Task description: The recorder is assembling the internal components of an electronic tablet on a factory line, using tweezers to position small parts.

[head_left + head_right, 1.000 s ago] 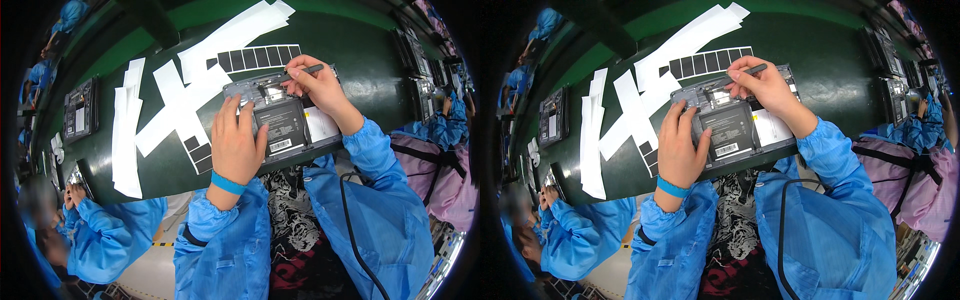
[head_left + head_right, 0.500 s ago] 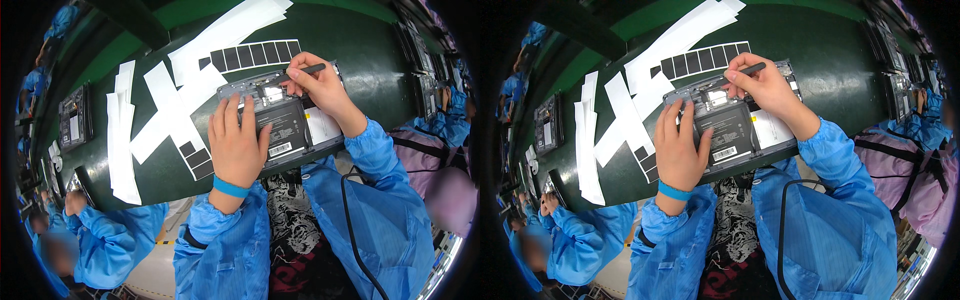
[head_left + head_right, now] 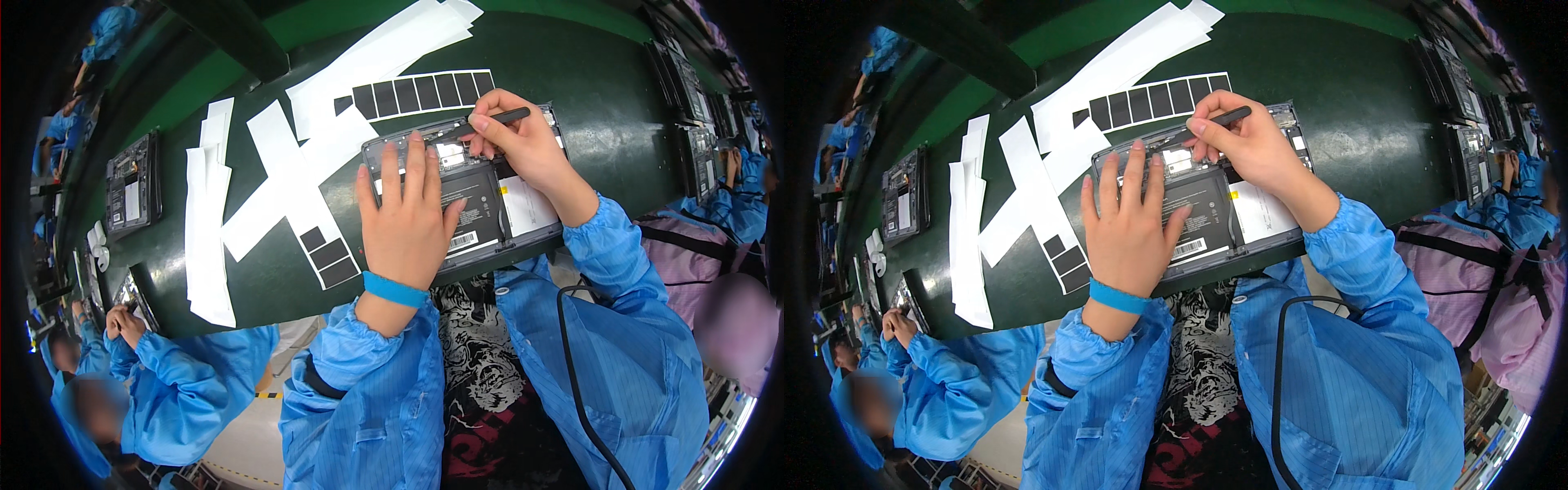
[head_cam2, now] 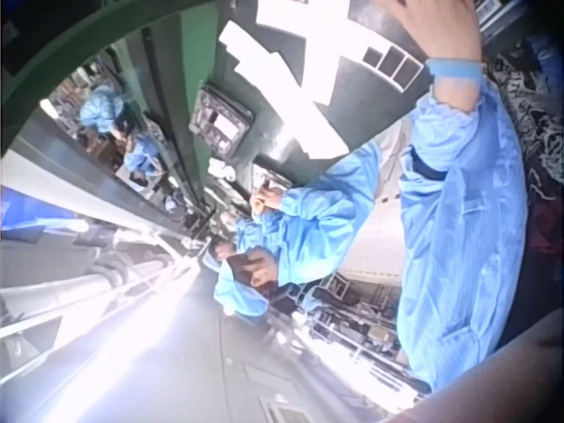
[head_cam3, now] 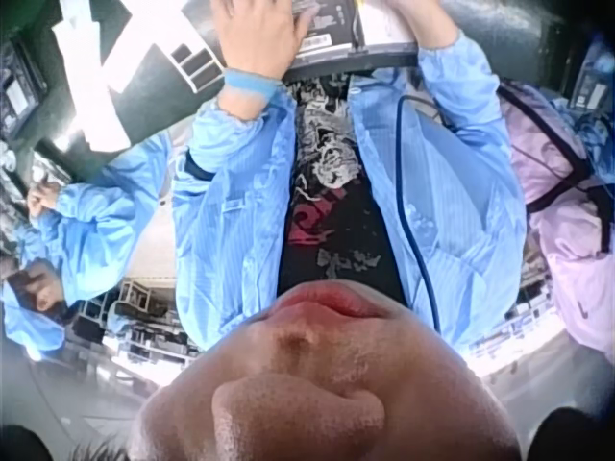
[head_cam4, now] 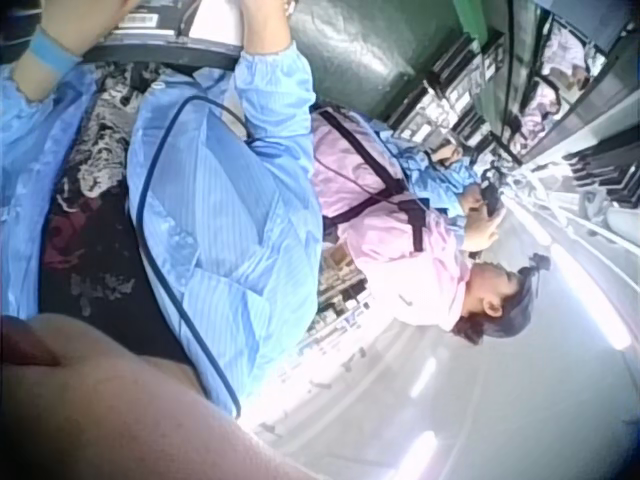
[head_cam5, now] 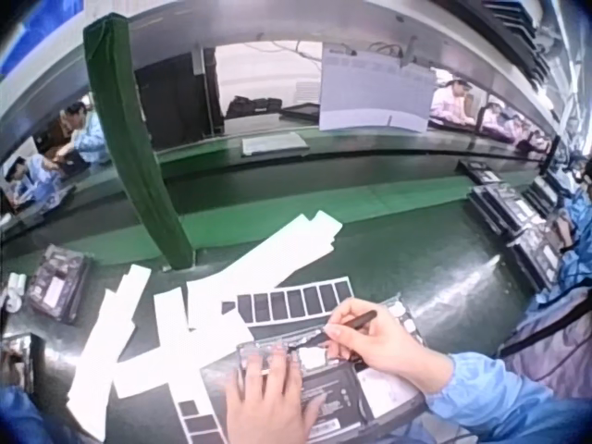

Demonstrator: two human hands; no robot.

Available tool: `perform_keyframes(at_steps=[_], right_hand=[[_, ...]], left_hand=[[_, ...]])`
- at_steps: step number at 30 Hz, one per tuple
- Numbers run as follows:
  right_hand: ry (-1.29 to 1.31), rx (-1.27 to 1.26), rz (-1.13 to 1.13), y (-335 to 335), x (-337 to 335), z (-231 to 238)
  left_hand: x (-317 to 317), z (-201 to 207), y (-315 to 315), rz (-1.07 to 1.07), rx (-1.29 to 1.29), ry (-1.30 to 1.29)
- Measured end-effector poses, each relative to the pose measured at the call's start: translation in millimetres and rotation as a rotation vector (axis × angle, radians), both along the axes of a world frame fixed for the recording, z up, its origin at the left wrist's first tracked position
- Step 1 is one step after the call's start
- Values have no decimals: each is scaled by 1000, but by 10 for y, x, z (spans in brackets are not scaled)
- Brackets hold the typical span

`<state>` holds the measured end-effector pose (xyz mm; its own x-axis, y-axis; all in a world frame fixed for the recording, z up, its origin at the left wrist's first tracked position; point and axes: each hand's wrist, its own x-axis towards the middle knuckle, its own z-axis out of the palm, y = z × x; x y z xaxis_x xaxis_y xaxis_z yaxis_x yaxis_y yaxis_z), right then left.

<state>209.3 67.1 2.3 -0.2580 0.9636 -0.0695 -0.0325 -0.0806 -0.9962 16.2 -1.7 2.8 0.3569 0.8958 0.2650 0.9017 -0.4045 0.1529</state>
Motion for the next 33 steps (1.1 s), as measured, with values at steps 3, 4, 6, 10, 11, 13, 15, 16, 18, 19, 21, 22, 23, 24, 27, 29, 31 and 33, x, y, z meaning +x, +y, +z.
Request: perform_keyframes(at_steps=[3,4,6,10,11,13,15,16,18,19,21,22,23,24,27,29,31,33], right_hand=[[-8,2,-10,-9,-8,15],[-5,5,-13,-10,-4,5],[5,9,-17,-11,5,-20],[-9,7,-26,-7,-10,-15],[-10,9,-34,-10,-10,-32],[-6,14,-41,-10,-24,-33],[6,4,-53,-21,-36,-27],[10,5,-53,-20,-36,-31],[-9,30,-40,-5,-52,-42],[-4,30,-30,1,-48,-54],[11,16,-41,17,-12,-81],[14,5,-70,-7,-24,-49],[5,50,-108,-28,-8,-11],[-5,93,-147,-55,8,-3],[87,285,-270,-71,59,77],[41,327,-297,-91,29,206],[19,332,-292,-157,-72,334],[-18,255,-162,-221,-279,462]], left_hand=[[22,14,-9,-1,-23,-15],[27,14,-8,5,-51,-56],[27,-3,-12,-3,-34,-60],[69,21,-5,-33,-20,-45],[90,21,-3,-33,-18,-44],[115,9,-2,-35,-25,-74],[111,-33,-13,-33,-10,-95],[112,-45,-18,-31,2,-119],[116,-39,-25,-9,-12,-115],[119,-37,-30,15,-26,-113],[154,-54,-17,27,-11,-111],[144,-56,-7,27,5,-109],[150,-61,12,29,4,-119],[131,-77,10,54,7,-113],[125,-87,10,33,29,-136],[113,-88,13,59,55,-176],[91,-98,-9,68,39,-230],[23,-78,-39,53,54,-274]])
